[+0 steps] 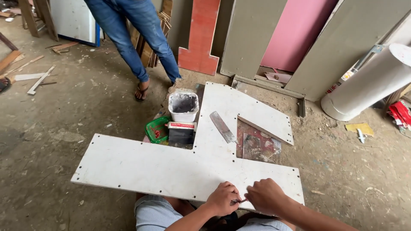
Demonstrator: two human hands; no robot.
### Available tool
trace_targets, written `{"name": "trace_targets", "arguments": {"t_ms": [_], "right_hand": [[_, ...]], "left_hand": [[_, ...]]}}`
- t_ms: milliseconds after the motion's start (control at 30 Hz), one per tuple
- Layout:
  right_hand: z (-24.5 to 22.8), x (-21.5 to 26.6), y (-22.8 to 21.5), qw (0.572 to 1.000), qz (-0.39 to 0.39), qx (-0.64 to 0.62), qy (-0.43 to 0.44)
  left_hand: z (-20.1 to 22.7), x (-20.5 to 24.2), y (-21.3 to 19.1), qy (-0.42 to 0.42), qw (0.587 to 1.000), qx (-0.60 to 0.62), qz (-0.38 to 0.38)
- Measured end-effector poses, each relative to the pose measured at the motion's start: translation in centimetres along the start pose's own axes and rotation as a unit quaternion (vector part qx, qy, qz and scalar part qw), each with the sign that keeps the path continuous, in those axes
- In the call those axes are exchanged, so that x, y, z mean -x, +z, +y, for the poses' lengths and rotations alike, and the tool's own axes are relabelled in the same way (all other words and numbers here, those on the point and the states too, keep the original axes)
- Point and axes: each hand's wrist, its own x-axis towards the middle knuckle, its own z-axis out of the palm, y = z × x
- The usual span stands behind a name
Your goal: The person sands a white wooden board with a sanding block, then uses a screwdriver to scrape the surface. The person works on a single board placed on their lap.
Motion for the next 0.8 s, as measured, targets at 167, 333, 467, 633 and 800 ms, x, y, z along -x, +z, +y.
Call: {"name": "trace_targets", "arguments": {"t_ms": [167,333,467,633,800], "right_hand": [[0.4,1.1,-0.9,0.998,-0.05,-0.035,0.001],[0.5,0.2,1.8,0.992,0.01,-0.098,-0.08],[0.4,0.1,1.7,1.0,-0.024,-0.007,-0.019],[1.4,-1.2,2.5,0.995,-0.044,-0.003,-0.094],[1.1,-1.2,4.5,0.993,-0.024,0.064,-0.096]], "left_hand": [[0.3,0.1,-0.3,-0.018,1.0,0.009,-0.017],[-0.2,0.2,0.1,-0.01,1.0,-0.006,-0.008],[-0.1,0.3,0.1,-0.018,1.0,-0.002,-0.014],[-1.8,-0.9,0.2,0.036,0.998,-0.028,0.049],[-3.0,-0.6,4.0,-0.001,0.988,0.13,0.085]]}}
